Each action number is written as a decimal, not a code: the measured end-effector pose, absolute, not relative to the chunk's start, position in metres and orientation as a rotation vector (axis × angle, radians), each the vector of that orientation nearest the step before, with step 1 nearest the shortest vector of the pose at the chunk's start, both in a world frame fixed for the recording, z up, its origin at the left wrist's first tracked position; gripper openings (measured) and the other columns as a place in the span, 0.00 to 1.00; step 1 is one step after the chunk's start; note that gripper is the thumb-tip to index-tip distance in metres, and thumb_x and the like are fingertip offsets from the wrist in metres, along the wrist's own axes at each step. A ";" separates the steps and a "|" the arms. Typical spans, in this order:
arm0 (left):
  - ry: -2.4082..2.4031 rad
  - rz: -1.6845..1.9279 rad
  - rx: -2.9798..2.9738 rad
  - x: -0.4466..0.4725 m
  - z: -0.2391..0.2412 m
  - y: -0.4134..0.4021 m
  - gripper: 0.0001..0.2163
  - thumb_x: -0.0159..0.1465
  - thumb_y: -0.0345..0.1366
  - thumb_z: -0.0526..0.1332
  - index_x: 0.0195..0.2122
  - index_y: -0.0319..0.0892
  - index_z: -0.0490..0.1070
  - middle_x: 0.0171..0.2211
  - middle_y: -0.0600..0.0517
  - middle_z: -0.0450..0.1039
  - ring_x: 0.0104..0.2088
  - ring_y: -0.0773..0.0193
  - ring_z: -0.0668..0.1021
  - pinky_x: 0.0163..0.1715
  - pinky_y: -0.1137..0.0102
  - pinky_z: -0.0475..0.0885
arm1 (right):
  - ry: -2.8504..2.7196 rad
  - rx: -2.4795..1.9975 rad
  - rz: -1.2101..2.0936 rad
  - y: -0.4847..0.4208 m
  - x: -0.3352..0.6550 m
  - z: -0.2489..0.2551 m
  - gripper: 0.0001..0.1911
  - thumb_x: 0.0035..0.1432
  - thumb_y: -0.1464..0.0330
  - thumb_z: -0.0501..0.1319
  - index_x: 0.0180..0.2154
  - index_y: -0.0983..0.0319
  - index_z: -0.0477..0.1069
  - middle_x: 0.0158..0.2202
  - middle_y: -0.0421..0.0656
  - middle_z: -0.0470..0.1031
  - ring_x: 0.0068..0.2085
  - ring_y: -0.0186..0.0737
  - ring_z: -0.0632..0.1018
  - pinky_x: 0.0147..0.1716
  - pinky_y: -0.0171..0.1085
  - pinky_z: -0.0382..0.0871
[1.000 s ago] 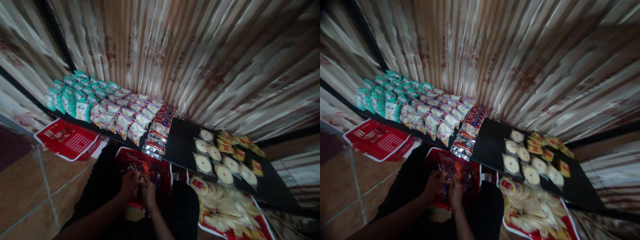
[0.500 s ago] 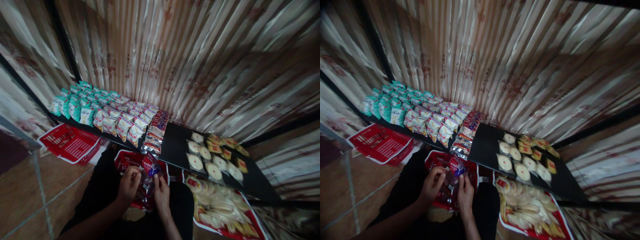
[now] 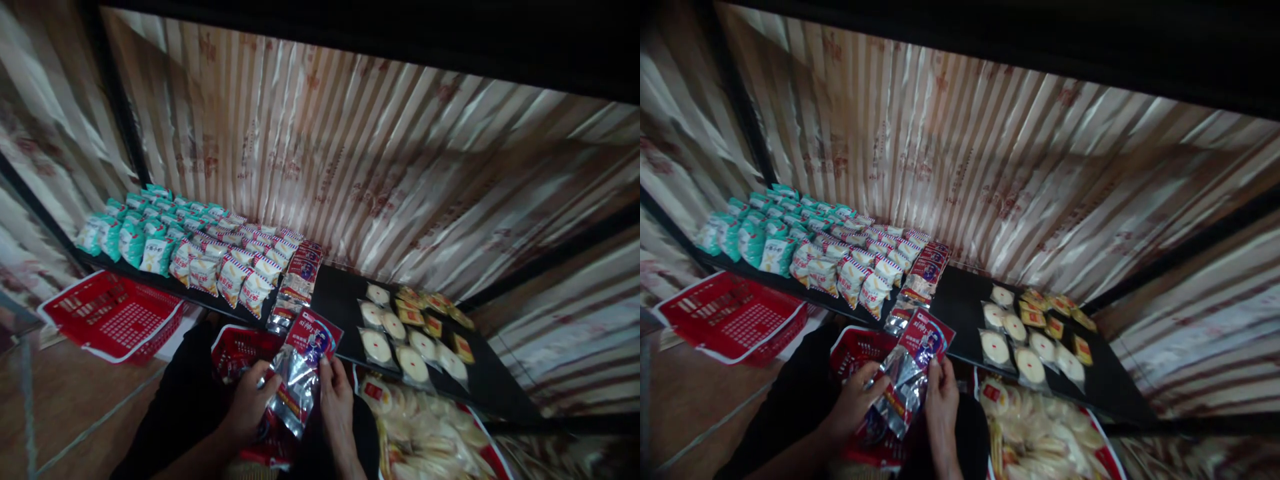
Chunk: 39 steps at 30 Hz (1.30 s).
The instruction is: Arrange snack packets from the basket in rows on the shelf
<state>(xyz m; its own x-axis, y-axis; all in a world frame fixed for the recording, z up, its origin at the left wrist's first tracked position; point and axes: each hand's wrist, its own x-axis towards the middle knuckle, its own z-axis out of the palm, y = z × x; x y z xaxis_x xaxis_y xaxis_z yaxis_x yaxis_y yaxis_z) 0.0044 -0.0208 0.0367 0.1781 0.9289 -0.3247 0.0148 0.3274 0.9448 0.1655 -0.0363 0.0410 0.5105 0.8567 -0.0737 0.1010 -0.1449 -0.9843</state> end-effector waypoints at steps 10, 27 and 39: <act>1.072 1.078 0.837 0.034 0.060 0.027 0.28 0.49 0.34 0.60 0.53 0.38 0.60 0.32 0.52 0.75 0.30 0.64 0.76 0.28 0.73 0.69 | -1.006 -1.681 0.532 0.048 0.196 0.066 0.39 0.52 0.52 0.54 0.60 0.67 0.52 0.35 0.47 0.77 0.32 0.42 0.78 0.33 0.38 0.71; 1.172 1.107 0.914 0.054 0.038 0.094 0.26 0.53 0.31 0.61 0.55 0.38 0.62 0.41 0.46 0.74 0.40 0.60 0.77 0.43 0.67 0.71 | -1.590 -2.054 0.021 0.134 0.196 0.067 0.23 0.57 0.65 0.48 0.51 0.68 0.67 0.46 0.50 0.73 0.51 0.48 0.67 0.50 0.41 0.60; 1.353 1.109 1.260 0.052 0.029 0.101 0.23 0.55 0.26 0.52 0.54 0.36 0.62 0.50 0.43 0.66 0.50 0.59 0.71 0.51 0.64 0.66 | -1.650 -2.062 -0.095 0.142 0.190 0.060 0.27 0.58 0.61 0.48 0.52 0.73 0.66 0.51 0.55 0.69 0.56 0.50 0.61 0.55 0.43 0.55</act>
